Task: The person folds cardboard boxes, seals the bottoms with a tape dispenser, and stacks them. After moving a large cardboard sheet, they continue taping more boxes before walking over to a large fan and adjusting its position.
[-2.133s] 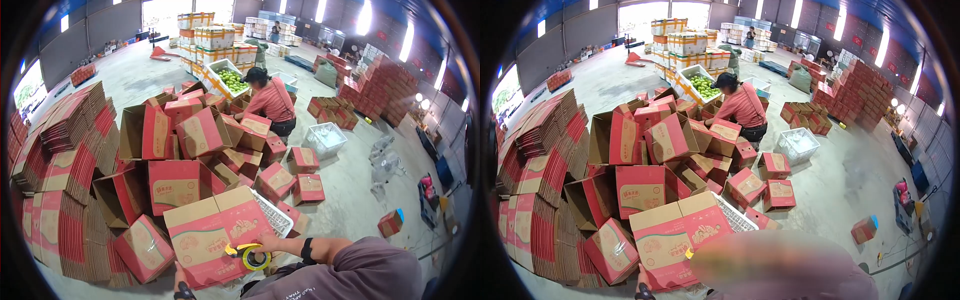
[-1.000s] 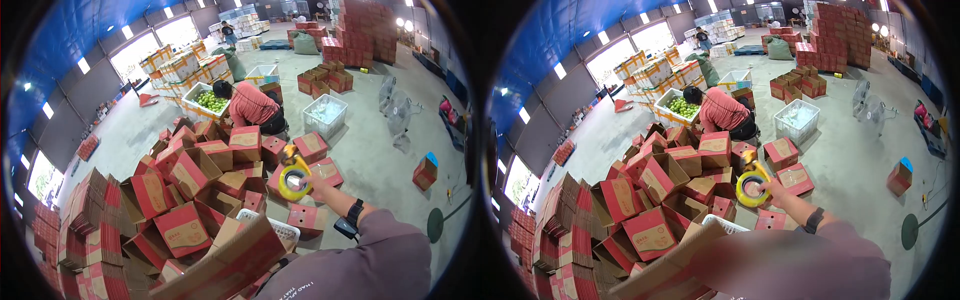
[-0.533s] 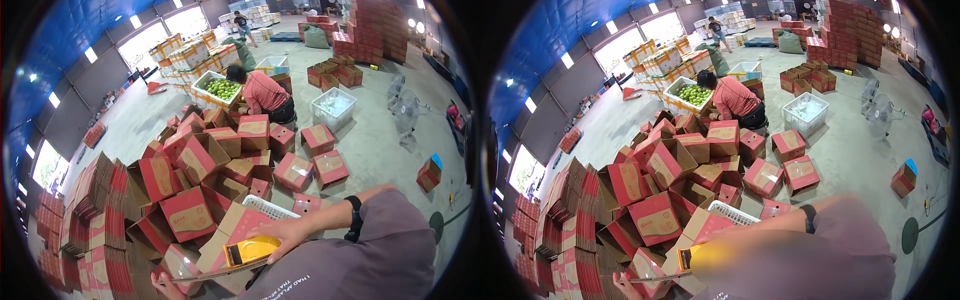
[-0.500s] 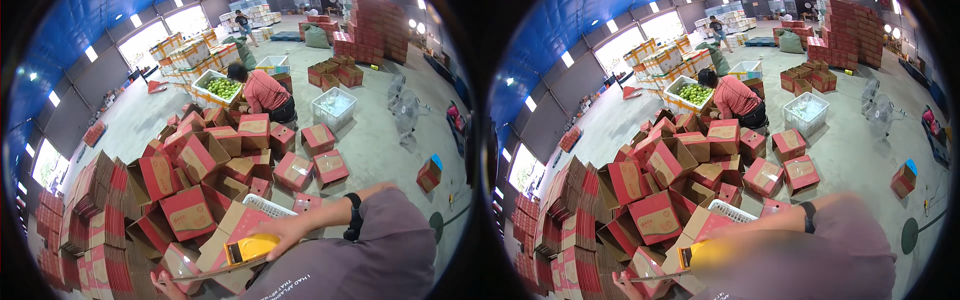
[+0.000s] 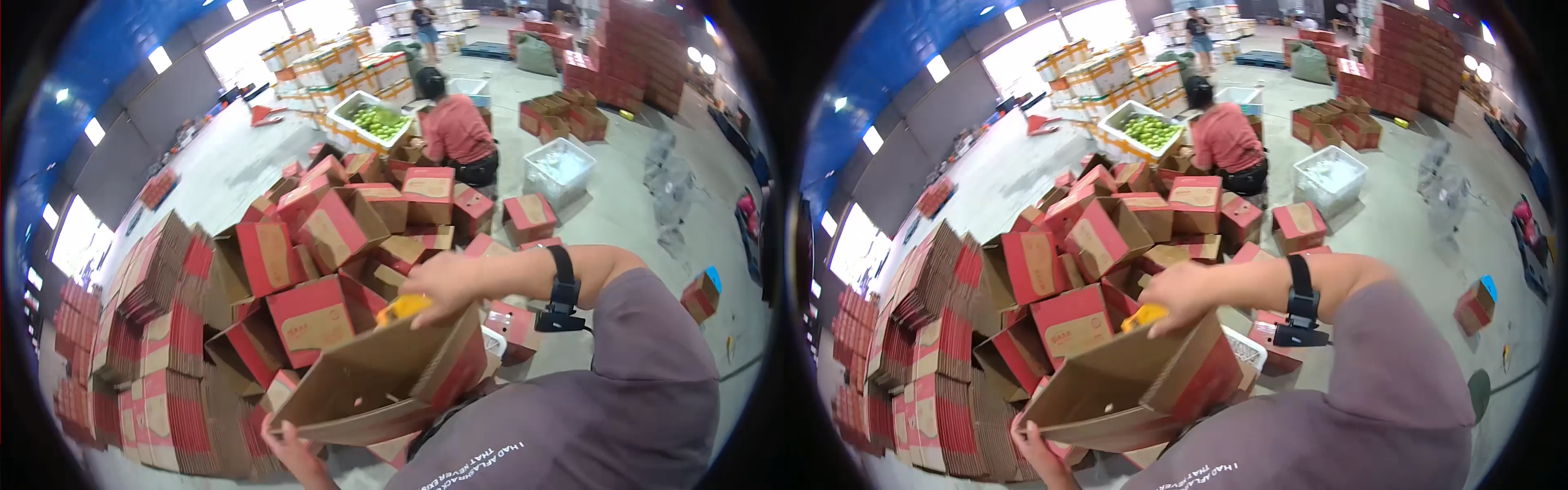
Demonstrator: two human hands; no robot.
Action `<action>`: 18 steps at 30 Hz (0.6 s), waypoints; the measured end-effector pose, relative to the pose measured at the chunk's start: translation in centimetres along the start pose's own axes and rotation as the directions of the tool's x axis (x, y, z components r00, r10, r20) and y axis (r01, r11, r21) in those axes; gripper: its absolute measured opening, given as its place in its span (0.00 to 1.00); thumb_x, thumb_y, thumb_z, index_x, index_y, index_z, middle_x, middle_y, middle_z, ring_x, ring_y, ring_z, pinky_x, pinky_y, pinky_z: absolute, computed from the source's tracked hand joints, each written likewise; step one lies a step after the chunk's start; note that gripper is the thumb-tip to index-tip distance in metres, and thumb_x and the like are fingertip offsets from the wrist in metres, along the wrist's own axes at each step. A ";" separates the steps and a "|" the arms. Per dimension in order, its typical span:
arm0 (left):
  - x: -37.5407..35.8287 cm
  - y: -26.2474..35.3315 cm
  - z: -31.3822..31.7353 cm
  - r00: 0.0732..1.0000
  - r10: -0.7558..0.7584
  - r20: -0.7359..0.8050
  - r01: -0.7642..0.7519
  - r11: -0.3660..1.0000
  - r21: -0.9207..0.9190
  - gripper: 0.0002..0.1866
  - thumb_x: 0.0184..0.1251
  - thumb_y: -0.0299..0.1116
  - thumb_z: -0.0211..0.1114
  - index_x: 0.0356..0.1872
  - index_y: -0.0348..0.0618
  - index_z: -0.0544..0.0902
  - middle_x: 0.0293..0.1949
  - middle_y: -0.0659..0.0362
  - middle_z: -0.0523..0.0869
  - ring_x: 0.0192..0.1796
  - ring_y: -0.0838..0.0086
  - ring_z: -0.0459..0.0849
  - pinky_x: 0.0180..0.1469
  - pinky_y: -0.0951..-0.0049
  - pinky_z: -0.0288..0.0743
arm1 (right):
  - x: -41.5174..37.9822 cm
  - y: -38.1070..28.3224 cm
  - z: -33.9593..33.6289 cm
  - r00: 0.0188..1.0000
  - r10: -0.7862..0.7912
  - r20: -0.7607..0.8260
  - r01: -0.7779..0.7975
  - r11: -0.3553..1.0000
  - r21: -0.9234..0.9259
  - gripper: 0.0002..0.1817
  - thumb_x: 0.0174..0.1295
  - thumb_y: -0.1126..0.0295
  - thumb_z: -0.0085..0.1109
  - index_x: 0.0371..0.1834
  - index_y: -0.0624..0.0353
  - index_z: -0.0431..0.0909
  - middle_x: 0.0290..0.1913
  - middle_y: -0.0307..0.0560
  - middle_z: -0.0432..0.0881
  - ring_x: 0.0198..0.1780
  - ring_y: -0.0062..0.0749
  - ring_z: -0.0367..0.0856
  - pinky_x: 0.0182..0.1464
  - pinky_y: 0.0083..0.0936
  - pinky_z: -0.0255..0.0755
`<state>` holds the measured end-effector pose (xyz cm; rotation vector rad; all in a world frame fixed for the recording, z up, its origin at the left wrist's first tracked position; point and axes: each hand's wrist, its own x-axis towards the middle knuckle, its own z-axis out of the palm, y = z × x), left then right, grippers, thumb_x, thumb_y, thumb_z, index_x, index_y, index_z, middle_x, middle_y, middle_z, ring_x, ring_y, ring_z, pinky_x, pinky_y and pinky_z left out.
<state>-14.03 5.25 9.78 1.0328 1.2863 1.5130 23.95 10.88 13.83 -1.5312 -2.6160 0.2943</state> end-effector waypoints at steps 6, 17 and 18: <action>1.1 1.6 1.2 0.655 0.342 0.674 -0.608 0.769 0.200 0.20 0.63 0.30 0.61 0.55 0.33 0.74 0.52 0.48 0.78 0.56 0.62 0.76 0.55 0.64 0.73 | 7.2 1.0 -1.2 0.992 -0.100 0.080 0.087 0.983 0.162 0.41 0.50 0.35 0.59 0.57 0.58 0.73 0.49 0.55 0.79 0.52 0.51 0.77 0.52 0.39 0.71; -0.3 -8.2 11.2 -0.149 -0.142 0.979 -0.691 0.723 -0.001 0.24 0.70 0.48 0.54 0.58 0.42 0.72 0.56 0.50 0.76 0.61 0.60 0.72 0.61 0.62 0.69 | 6.1 7.5 2.1 0.974 0.109 -0.198 0.168 0.240 0.956 0.31 0.65 0.49 0.51 0.63 0.60 0.66 0.57 0.54 0.76 0.59 0.35 0.76 0.63 0.32 0.67; -0.1 -7.9 11.2 -0.130 0.002 0.991 -0.681 0.727 -0.091 0.28 0.70 0.50 0.53 0.64 0.44 0.68 0.62 0.49 0.71 0.66 0.60 0.68 0.64 0.63 0.67 | 6.3 7.7 1.9 0.976 0.105 -0.193 0.162 0.248 0.955 0.31 0.65 0.49 0.51 0.63 0.60 0.66 0.57 0.54 0.76 0.59 0.35 0.76 0.63 0.32 0.67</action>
